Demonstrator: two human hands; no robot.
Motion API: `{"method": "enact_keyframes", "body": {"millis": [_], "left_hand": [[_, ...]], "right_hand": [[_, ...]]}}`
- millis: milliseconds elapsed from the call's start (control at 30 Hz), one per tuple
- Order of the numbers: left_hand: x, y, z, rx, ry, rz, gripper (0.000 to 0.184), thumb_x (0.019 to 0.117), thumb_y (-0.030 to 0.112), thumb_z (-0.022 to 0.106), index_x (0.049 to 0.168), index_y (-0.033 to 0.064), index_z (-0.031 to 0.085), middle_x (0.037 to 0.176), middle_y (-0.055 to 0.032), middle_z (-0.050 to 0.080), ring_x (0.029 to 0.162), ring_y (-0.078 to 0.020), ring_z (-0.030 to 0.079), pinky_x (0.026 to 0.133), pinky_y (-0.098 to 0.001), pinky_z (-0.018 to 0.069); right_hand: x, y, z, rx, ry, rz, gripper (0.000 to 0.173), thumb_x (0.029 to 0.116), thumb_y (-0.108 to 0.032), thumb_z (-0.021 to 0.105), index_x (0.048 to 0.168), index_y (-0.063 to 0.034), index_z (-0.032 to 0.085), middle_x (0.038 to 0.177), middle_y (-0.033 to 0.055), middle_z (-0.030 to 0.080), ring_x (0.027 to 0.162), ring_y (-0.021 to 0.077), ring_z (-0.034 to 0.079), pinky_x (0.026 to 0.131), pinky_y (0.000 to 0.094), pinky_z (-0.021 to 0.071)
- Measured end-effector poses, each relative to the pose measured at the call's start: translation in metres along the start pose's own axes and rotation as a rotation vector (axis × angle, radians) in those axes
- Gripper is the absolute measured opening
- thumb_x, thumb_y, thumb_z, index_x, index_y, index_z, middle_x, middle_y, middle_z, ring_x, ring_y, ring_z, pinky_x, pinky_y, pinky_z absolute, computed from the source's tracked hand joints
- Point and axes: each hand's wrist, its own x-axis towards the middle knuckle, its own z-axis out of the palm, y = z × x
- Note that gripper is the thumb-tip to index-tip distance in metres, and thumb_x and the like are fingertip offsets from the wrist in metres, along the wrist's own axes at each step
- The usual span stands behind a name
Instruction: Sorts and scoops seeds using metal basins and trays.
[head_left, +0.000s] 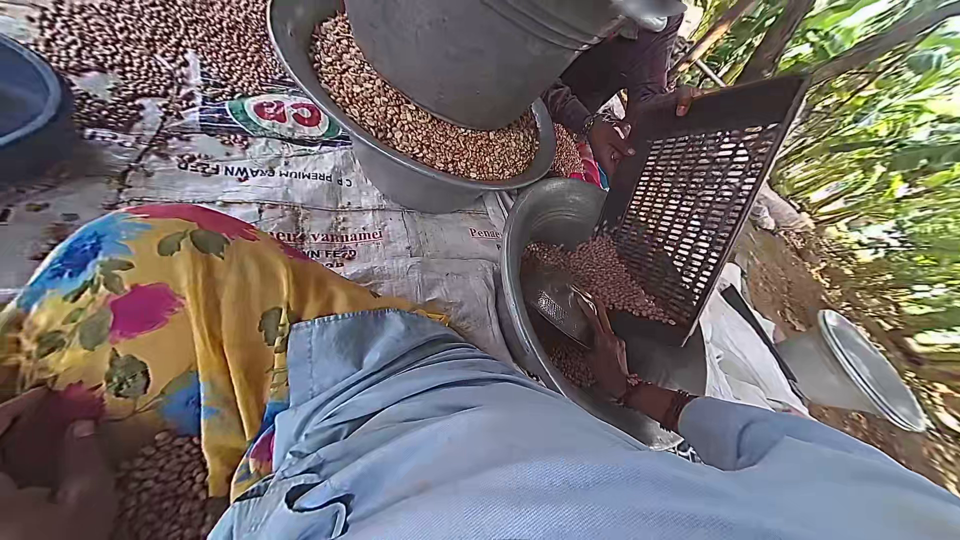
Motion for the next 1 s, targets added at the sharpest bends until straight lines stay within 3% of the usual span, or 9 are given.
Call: {"method": "enact_keyframes", "body": {"millis": [100, 233, 400, 467, 533, 600, 767, 900, 1000], "left_hand": [[-0.001, -0.054, 0.014, 0.018, -0.018, 0.033, 0.049, 0.1075, 0.036, 0.049, 0.149, 0.0104, 0.05, 0.149, -0.0094, 0.055, 0.14, -0.0189, 0.05, 0.119, -0.037, 0.0378], [-0.001, -0.056, 0.014, 0.033, -0.024, 0.056, 0.048, 0.1077, 0.036, 0.048, 0.149, 0.0105, 0.051, 0.148, -0.0096, 0.055, 0.139, -0.02, 0.051, 0.119, -0.0381, 0.0383], [-0.001, -0.054, 0.013, -0.02, -0.024, 0.047, 0.048, 0.1073, 0.034, 0.05, 0.148, 0.0097, 0.051, 0.146, -0.0101, 0.057, 0.136, -0.0195, 0.054, 0.116, -0.0371, 0.0415], [-0.002, -0.056, 0.015, -0.051, -0.038, 0.022, 0.047, 0.1078, 0.033, 0.05, 0.149, 0.0099, 0.051, 0.144, -0.0088, 0.059, 0.134, -0.0169, 0.056, 0.114, -0.0352, 0.0441], [-0.005, -0.06, 0.016, -0.083, -0.057, -0.029, 0.046, 0.1079, 0.033, 0.049, 0.148, 0.0106, 0.052, 0.143, -0.0079, 0.059, 0.133, -0.0159, 0.056, 0.114, -0.0343, 0.044], [-0.009, -0.059, 0.019, -0.124, -0.079, -0.078, 0.046, 0.1087, 0.034, 0.048, 0.147, 0.009, 0.052, 0.143, -0.0091, 0.059, 0.132, -0.0157, 0.056, 0.113, -0.0338, 0.0441], [-0.005, -0.04, 0.009, -0.093, -0.067, -0.031, 0.047, 0.1084, 0.031, 0.049, 0.147, 0.0047, 0.051, 0.142, -0.0142, 0.059, 0.132, -0.0194, 0.057, 0.114, -0.0353, 0.044], [-0.004, -0.047, 0.012, -0.06, -0.049, 0.017, 0.046, 0.1082, 0.034, 0.049, 0.145, 0.0065, 0.053, 0.14, -0.0139, 0.061, 0.13, -0.0194, 0.058, 0.112, -0.0358, 0.0454], [-0.006, -0.038, 0.014, -0.097, -0.028, -0.022, 0.048, 0.1081, 0.036, 0.05, 0.144, 0.0043, 0.054, 0.141, -0.016, 0.06, 0.132, -0.0213, 0.057, 0.114, -0.0368, 0.0437]], "right_hand": [[0.0, 0.002, 0.001, -0.001, -0.022, 0.015, 0.101, 0.0742, 0.019, 0.065, 0.163, -0.0176, 0.033, 0.169, 0.0247, 0.017, 0.104, 0.0481, 0.069, 0.075, 0.0578, 0.0563], [0.007, 0.027, 0.021, 0.003, 0.098, -0.047, 0.104, 0.0686, 0.017, 0.065, 0.161, -0.0213, 0.037, 0.169, 0.0186, 0.024, 0.093, 0.0396, 0.073, 0.068, 0.0517, 0.0581], [0.028, 0.044, -0.005, 0.033, 0.161, -0.011, 0.078, 0.0898, 0.006, 0.06, 0.161, -0.0112, 0.034, 0.161, 0.0153, 0.042, 0.11, 0.0403, 0.07, 0.082, 0.0569, 0.057], [0.035, 0.05, -0.023, 0.02, 0.172, -0.062, 0.073, 0.0907, 0.005, 0.059, 0.159, -0.0096, 0.039, 0.159, 0.0162, 0.046, 0.105, 0.0409, 0.072, 0.079, 0.0578, 0.0566], [0.041, 0.059, -0.032, 0.027, 0.2, -0.097, 0.073, 0.0887, 0.001, 0.062, 0.157, -0.006, 0.04, 0.159, 0.0166, 0.046, 0.117, 0.0384, 0.068, 0.089, 0.0561, 0.056], [0.044, 0.067, -0.03, 0.06, 0.256, -0.003, 0.071, 0.0926, -0.005, 0.065, 0.158, -0.0073, 0.038, 0.159, 0.0161, 0.045, 0.132, 0.0352, 0.06, 0.103, 0.0544, 0.0513], [0.052, 0.063, -0.015, 0.154, 0.326, 0.207, 0.062, 0.0998, 0.003, 0.046, 0.16, -0.003, 0.033, 0.157, 0.0213, 0.046, 0.144, 0.0313, 0.048, 0.121, 0.0429, 0.0352], [0.054, 0.038, 0.0, 0.217, 0.101, 0.54, 0.086, 0.0986, -0.006, 0.059, 0.166, -0.0103, 0.005, 0.123, 0.0297, 0.066, 0.111, 0.0398, 0.067, 0.1, 0.0499, 0.0495], [0.042, 0.027, 0.019, 0.383, -0.027, 0.684, 0.075, 0.1044, -0.009, 0.053, 0.164, -0.0034, 0.007, 0.145, 0.0325, 0.051, 0.131, 0.0406, 0.056, 0.111, 0.0514, 0.0438]]}}
